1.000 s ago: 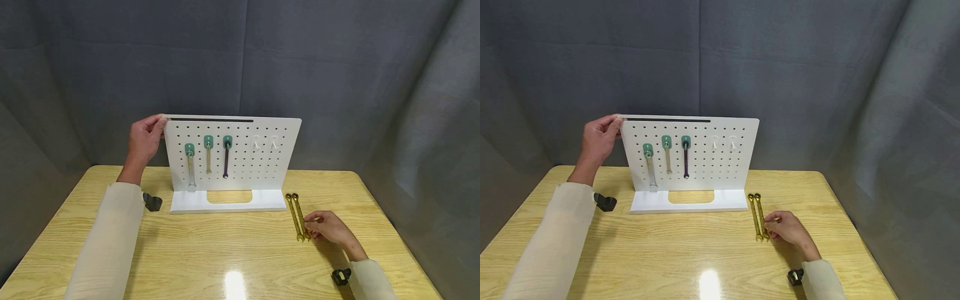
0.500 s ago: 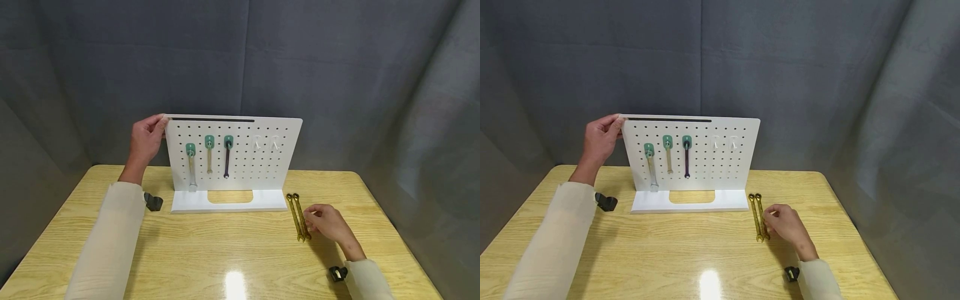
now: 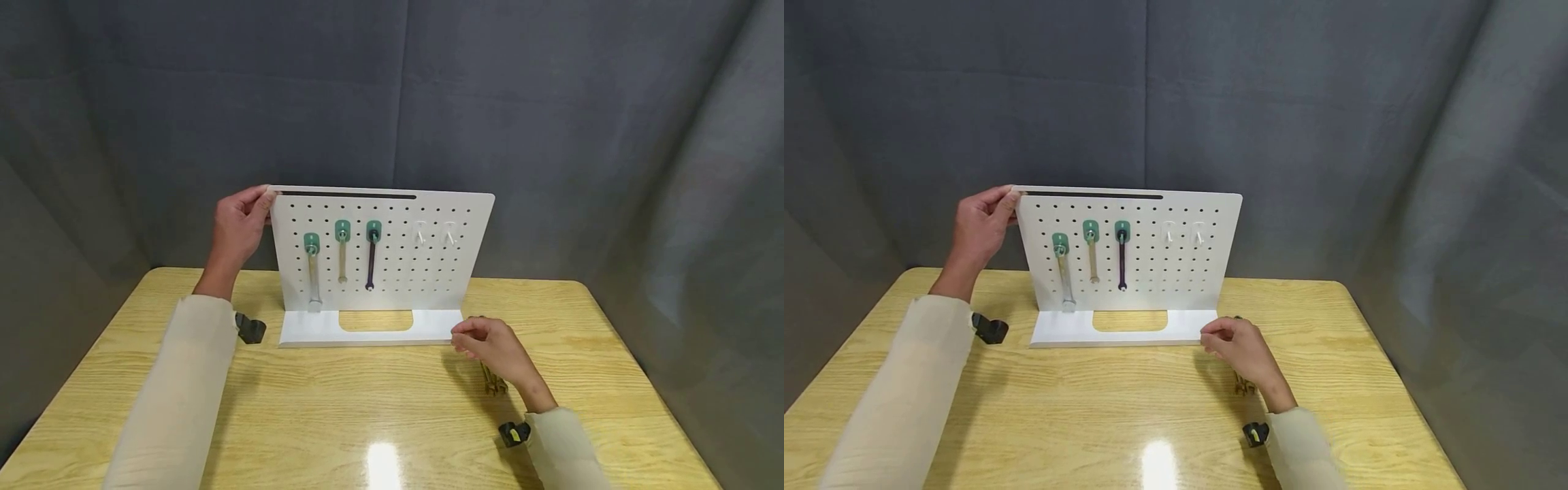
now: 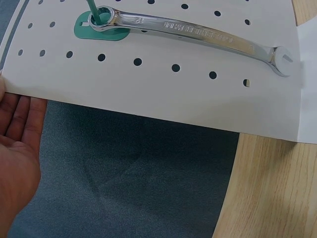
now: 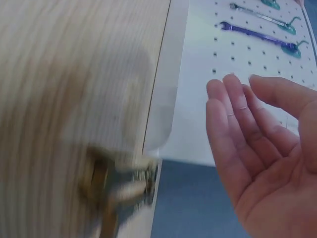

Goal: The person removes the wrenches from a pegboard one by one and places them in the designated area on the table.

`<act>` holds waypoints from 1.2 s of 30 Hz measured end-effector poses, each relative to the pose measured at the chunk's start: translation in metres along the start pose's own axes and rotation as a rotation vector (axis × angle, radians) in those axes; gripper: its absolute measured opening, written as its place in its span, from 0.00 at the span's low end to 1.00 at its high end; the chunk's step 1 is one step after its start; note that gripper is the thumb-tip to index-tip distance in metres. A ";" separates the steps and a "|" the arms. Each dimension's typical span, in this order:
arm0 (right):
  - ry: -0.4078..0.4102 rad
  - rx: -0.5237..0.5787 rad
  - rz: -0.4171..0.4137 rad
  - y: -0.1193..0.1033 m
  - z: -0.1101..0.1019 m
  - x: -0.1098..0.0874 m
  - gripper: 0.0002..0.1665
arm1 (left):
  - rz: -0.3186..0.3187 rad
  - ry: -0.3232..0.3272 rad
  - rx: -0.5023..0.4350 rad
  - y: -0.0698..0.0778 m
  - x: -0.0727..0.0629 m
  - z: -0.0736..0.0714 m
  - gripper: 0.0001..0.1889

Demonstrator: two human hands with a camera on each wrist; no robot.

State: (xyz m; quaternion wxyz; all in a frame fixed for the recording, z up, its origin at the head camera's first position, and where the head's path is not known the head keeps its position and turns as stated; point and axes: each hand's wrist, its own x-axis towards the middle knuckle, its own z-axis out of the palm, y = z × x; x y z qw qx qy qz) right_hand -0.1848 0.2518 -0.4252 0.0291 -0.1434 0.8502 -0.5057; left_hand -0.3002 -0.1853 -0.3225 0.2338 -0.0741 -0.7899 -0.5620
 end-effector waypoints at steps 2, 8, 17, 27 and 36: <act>0.023 0.022 -0.023 -0.002 0.010 0.007 0.09 | -0.003 -0.003 0.001 0.000 0.000 0.000 0.20; 0.082 0.120 -0.069 -0.010 0.037 0.023 0.09 | 0.008 -0.009 0.001 0.000 0.001 -0.001 0.20; 0.120 0.223 -0.075 -0.018 0.063 0.051 0.09 | -0.016 -0.017 -0.006 -0.003 0.001 -0.001 0.20; 0.253 0.316 -0.063 -0.028 0.089 0.092 0.12 | -0.017 -0.015 0.001 -0.002 0.003 0.000 0.20; 0.277 0.228 -0.025 -0.035 0.105 0.109 0.12 | -0.003 -0.015 -0.025 -0.005 0.004 -0.001 0.19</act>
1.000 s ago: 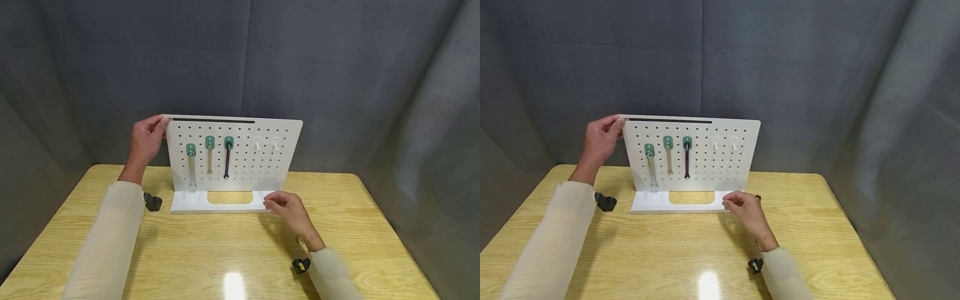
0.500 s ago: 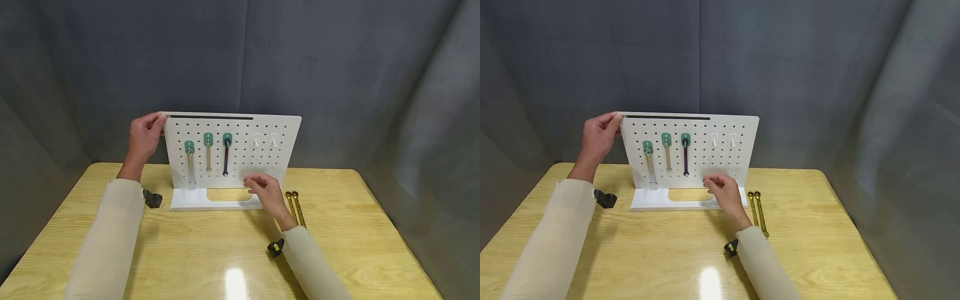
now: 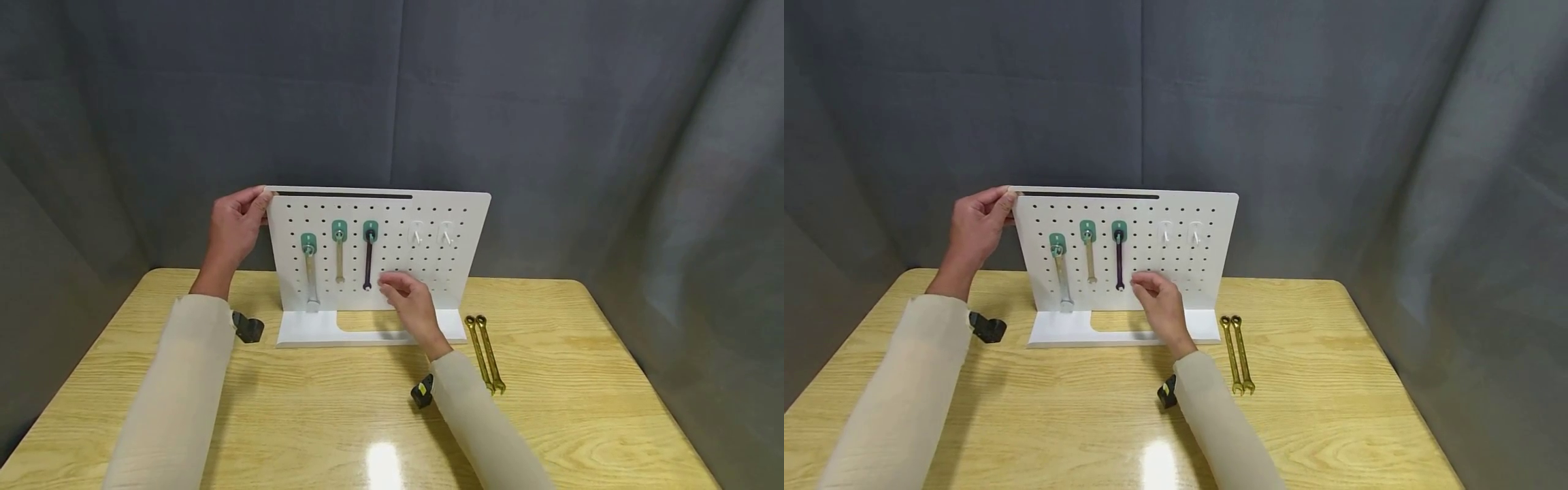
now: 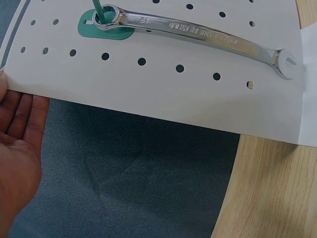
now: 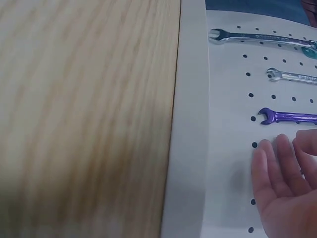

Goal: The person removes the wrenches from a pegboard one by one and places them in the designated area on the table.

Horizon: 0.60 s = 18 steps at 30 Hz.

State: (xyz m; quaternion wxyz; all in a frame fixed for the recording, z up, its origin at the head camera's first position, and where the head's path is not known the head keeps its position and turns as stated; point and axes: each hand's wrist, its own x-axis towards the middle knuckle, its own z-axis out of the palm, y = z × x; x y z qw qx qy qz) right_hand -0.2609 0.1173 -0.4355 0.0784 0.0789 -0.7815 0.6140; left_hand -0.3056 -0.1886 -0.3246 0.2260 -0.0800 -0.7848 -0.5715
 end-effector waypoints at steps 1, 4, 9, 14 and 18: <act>-0.002 -0.008 -0.013 -0.001 0.001 0.001 0.12 | -0.002 0.002 -0.002 0.000 0.000 0.000 0.19; -0.014 -0.034 -0.063 -0.004 0.003 0.004 0.13 | -0.010 0.010 0.000 0.000 0.000 0.000 0.19; -0.016 -0.075 -0.106 -0.008 0.010 0.005 0.13 | -0.019 0.018 0.006 0.001 -0.002 0.001 0.20; 0.101 -0.162 -0.120 -0.011 0.020 0.005 0.09 | -0.007 0.028 0.008 0.001 -0.002 0.003 0.20; 0.201 -0.321 -0.112 -0.013 0.026 0.006 0.07 | -0.009 0.024 0.005 0.000 -0.001 0.005 0.20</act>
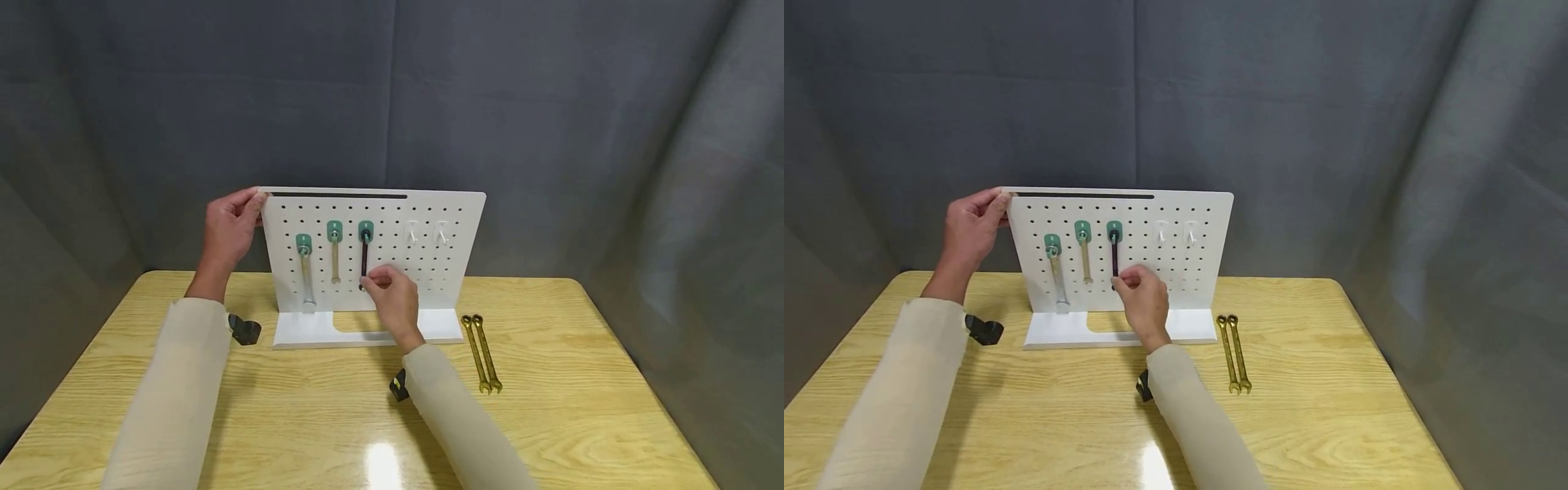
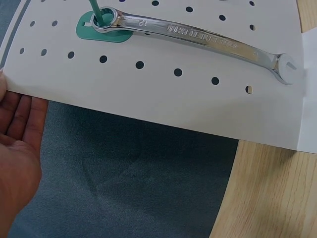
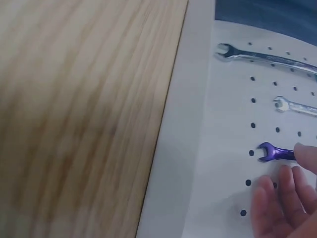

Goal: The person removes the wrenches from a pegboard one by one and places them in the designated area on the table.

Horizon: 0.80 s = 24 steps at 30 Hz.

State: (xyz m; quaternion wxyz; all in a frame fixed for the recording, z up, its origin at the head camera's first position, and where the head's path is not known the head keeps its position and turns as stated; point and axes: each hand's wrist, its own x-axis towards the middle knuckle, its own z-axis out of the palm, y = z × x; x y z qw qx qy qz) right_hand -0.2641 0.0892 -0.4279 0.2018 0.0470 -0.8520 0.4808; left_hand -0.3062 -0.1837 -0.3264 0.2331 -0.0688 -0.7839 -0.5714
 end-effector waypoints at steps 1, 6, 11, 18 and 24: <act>0.012 -0.049 0.000 -0.001 0.001 0.001 0.09 | 0.000 -0.002 0.001 0.000 0.000 0.000 0.19; 0.034 -0.239 -0.025 -0.002 0.004 0.003 0.15 | 0.012 -0.013 -0.005 0.001 0.001 0.000 0.19; 0.046 -0.365 -0.108 -0.001 0.007 0.003 0.17 | -0.003 -0.012 0.013 0.002 0.000 -0.001 0.20; 0.082 -0.429 -0.131 0.004 0.006 0.005 0.15 | 0.004 -0.052 -0.008 0.004 -0.003 0.003 0.20; 0.070 -0.341 -0.120 0.009 0.005 0.005 0.11 | 0.010 -0.066 -0.018 0.004 -0.003 0.006 0.20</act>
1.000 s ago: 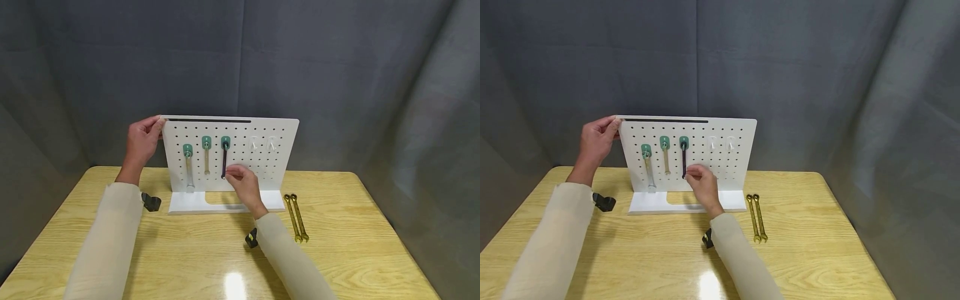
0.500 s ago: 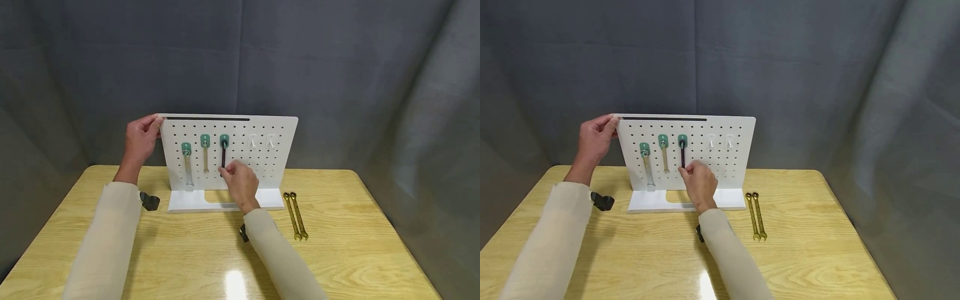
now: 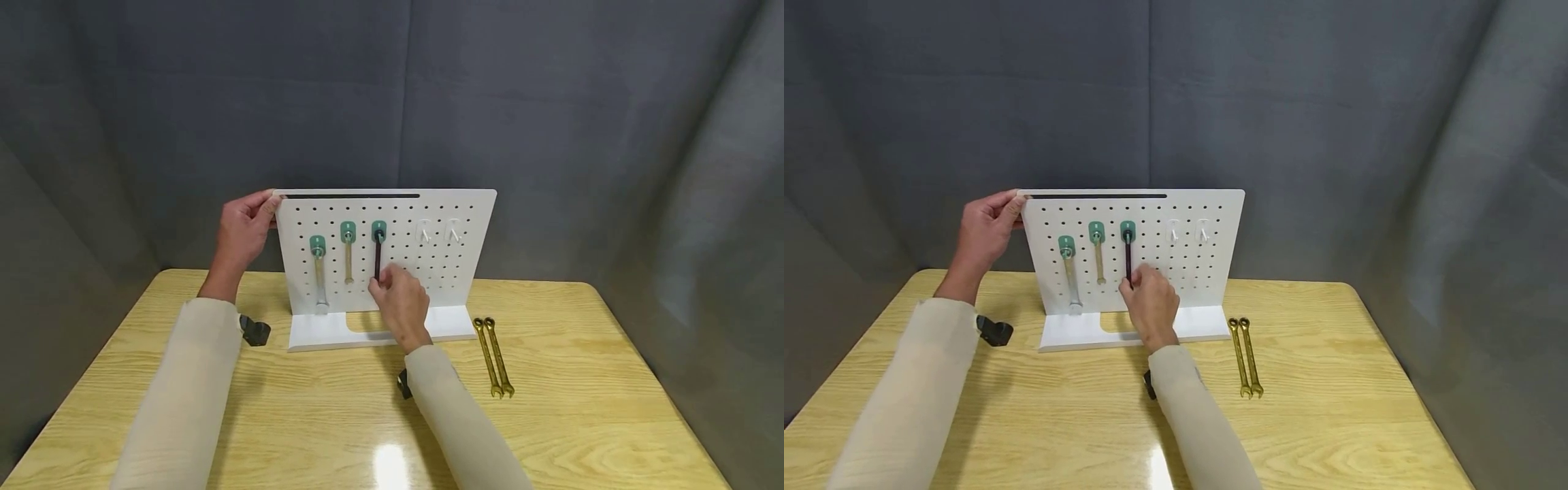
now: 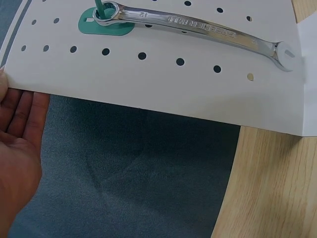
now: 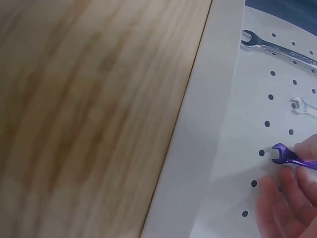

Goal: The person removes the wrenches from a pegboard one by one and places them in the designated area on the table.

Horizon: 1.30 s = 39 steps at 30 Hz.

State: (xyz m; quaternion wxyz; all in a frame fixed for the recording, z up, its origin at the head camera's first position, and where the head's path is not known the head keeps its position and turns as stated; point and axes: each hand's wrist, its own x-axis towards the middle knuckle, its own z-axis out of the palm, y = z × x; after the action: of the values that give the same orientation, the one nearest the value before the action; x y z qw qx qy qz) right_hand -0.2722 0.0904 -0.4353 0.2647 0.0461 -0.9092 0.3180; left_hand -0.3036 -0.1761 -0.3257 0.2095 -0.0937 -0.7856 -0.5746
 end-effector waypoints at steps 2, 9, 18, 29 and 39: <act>-0.012 0.062 -0.001 0.002 -0.001 -0.001 0.10 | 0.010 0.001 -0.015 -0.001 0.000 0.002 0.20; -0.095 0.312 0.027 0.007 -0.004 -0.002 0.06 | 0.012 0.022 -0.023 -0.005 0.002 0.005 0.20; -0.242 0.553 0.006 0.007 -0.011 -0.006 0.03 | 0.013 0.035 -0.012 -0.005 0.002 0.006 0.20; -0.368 0.734 0.104 0.004 -0.025 -0.014 0.09 | -0.015 0.052 -0.001 -0.006 0.000 0.011 0.20; -0.490 0.882 0.177 0.004 -0.045 -0.014 0.13 | 0.001 0.027 -0.003 -0.009 0.003 0.007 0.20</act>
State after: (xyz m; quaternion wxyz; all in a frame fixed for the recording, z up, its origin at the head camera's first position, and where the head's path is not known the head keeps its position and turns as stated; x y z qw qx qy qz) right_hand -0.2409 0.1196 -0.4158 -0.0289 0.1496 -0.7243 0.6725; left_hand -0.3114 -0.1722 -0.3341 0.2201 -0.0866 -0.7817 -0.5771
